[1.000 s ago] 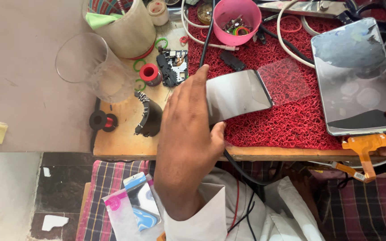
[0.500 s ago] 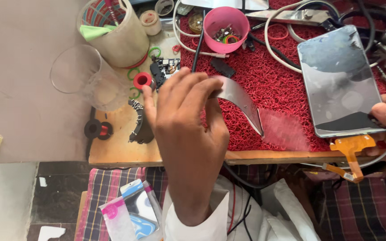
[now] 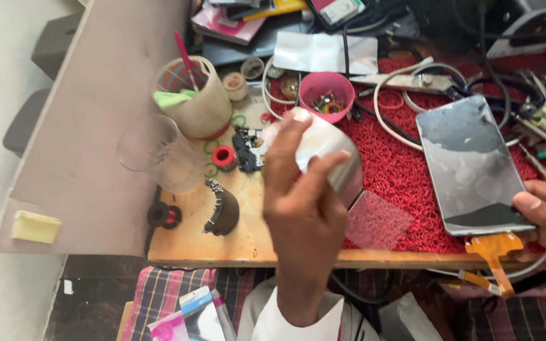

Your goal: The person uses a metal scraper to remove adhesive residue from the edges of a smartphone screen. They then pick up a replacement screen, peel off a protective film, and inspect the back of the new screen.

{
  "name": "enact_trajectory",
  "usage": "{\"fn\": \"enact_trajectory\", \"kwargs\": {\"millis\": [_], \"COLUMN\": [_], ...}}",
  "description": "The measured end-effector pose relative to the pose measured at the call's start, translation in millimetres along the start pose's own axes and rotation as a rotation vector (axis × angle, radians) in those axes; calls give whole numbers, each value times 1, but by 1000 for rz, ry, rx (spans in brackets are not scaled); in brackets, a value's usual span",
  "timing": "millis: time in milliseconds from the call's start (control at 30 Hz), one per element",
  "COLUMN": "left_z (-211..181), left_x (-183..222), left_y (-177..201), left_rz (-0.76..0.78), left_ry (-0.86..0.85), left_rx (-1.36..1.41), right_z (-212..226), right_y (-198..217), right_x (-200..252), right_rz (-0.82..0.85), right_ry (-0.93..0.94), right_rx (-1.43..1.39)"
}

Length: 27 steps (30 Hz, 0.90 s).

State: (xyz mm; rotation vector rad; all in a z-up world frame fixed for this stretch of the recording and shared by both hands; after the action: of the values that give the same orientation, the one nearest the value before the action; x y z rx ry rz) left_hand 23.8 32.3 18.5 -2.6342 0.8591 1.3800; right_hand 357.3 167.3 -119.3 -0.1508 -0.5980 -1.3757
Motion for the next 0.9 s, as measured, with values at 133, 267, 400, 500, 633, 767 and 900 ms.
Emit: {"fn": "enact_trajectory", "kwargs": {"millis": [133, 267, 400, 500, 633, 767, 900], "left_z": [-9, -10, -4, -10, -25, -32, 9], "left_x": [5, 7, 4, -9, -44, -95, -172], "left_y": [-7, -8, -7, 2, 4, 12, -15], "left_rz": [160, 315, 353, 356, 397, 483, 600], "left_ry": [-64, -106, -82, -34, 57, -62, 255], "left_rx": [226, 276, 220, 130, -25, -252, -371], "right_z": [-3, -1, 4, 17, 41, 58, 63], "right_y": [0, 1, -5, -16, -18, -34, -43], "right_x": [-3, -4, 2, 12, 16, 3, -14], "right_rz": [-28, -11, -43, -38, 8, 126, 236], "right_ry": [-79, -50, -37, -3, 24, 71, 77], "right_rx": [-1, -10, 6, -71, 33, 177, 248]}}
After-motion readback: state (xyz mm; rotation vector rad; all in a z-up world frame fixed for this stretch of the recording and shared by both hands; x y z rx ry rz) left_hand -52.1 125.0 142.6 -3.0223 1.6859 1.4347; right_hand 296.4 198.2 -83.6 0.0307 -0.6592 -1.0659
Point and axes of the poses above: each hand's wrist, its own x-axis away from the middle knuckle, its own y-axis out of the back of the hand, z = x × y, the point moved 3 cm from there along -x, towards the middle knuckle, and after that the axes turned 8 degrees about -z, right-handed, at the moved point
